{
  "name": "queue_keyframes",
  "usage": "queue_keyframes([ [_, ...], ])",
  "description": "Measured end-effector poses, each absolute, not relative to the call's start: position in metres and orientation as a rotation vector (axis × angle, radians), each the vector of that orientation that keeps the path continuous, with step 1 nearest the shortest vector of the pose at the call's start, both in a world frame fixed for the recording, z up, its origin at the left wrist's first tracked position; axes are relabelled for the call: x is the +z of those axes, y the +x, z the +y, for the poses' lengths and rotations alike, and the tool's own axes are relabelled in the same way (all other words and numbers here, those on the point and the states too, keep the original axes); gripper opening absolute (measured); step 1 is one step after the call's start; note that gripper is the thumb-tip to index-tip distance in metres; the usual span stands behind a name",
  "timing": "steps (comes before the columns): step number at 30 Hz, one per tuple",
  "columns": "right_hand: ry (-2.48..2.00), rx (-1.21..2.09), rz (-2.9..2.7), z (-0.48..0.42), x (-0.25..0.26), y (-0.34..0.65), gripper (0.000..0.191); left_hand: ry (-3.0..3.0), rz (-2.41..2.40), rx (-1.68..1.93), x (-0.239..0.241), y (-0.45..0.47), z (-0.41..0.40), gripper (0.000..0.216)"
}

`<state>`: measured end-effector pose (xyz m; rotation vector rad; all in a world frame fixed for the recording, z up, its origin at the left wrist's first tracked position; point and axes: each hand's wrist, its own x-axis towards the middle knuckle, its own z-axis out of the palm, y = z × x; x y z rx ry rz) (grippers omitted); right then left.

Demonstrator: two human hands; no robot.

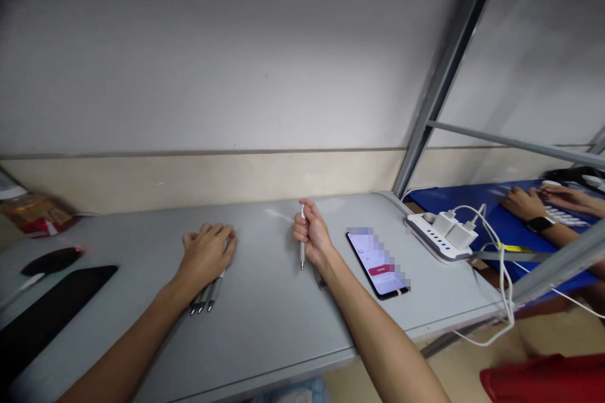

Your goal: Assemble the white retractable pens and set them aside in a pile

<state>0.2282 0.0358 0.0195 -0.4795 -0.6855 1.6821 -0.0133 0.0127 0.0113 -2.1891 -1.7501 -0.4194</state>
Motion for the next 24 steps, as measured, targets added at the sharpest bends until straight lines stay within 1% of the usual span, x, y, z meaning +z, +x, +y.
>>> queue_keyframes([
  [3,-0.455,1.679,-0.656,0.0356,0.0195,0.2277,0.015,-2.147,-1.854,-0.361,0.0158,-0.0133,0.0103,0.025],
  [7,-0.441,1.654,-0.643,0.035,0.0206,0.2287,0.017,-2.147,-1.899,-0.314,0.0167,-0.0148,0.01,0.026],
  [10,-0.447,1.662,-0.648,0.035,0.0208,0.2294,0.013,-2.158,-1.899,-0.292,0.0137,-0.016,0.0107,0.026],
  [14,-0.439,1.664,-0.682,0.0354,0.02,0.2298,0.015,-2.179,-1.885,-0.289,0.0097,-0.0151,0.0116,0.027],
  [24,-0.461,1.645,-0.686,0.0369,0.0182,0.2297,0.011,-2.166,-1.879,-0.253,0.0086,-0.0128,0.0117,0.028],
])
